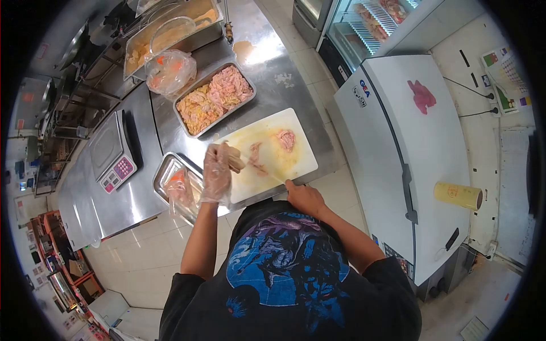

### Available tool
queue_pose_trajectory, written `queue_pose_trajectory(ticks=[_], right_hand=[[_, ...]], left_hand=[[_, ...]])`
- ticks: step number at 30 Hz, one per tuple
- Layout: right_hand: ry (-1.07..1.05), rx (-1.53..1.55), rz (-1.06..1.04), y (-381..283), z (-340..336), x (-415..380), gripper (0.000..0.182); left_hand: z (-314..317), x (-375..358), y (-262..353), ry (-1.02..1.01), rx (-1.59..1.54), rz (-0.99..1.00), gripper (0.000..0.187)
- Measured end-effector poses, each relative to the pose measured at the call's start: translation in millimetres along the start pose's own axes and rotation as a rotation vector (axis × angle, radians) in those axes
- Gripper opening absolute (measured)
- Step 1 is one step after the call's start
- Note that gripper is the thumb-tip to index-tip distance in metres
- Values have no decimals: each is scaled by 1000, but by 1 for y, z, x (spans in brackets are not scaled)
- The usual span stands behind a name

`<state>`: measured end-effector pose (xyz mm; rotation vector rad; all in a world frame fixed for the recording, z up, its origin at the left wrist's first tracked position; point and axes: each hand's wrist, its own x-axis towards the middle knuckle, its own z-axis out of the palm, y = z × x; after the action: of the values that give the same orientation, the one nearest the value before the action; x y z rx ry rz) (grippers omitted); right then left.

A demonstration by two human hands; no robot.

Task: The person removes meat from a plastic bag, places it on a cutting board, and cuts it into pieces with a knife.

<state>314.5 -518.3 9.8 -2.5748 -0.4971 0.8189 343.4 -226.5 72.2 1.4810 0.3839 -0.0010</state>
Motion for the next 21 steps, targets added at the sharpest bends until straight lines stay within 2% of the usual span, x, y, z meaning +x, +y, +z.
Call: queue_pose_trajectory(ticks=[3, 5, 6, 8, 9, 12, 15, 17, 19, 21], right_hand=[[-105, -17, -94, -8, -12, 0, 23], [-59, -19, -109, -6, -18, -1, 22], [-59, -16, -114, -5, -21, 0, 22], [110, -68, 0, -1, -27, 4, 21], [109, -63, 5, 2, -29, 6, 21], [127, -17, -15, 5, -32, 8, 20], [13, -63, -36, -5, -21, 5, 20], [-118, -82, -148, -8, -14, 3, 19], [-102, -63, -140, -6, -18, -4, 19], [-79, -42, -129, 3, -21, -11, 19]], left_hand=[[-2, -6, 46, -40, -172, 26, 32], [-4, -1, 55, 150, -63, 1, 28], [2, -5, 65, 140, -148, 22, 23], [-2, 3, 53, 175, -234, 32, 22], [-2, 5, 47, 205, -325, 36, 22], [0, 8, 45, 106, -437, 69, 26], [15, 8, 56, 123, -428, 25, 31], [33, 6, 65, 124, -474, 18, 31], [46, 5, 67, 123, -516, 11, 31], [52, 6, 68, -15, -711, -128, 28]])
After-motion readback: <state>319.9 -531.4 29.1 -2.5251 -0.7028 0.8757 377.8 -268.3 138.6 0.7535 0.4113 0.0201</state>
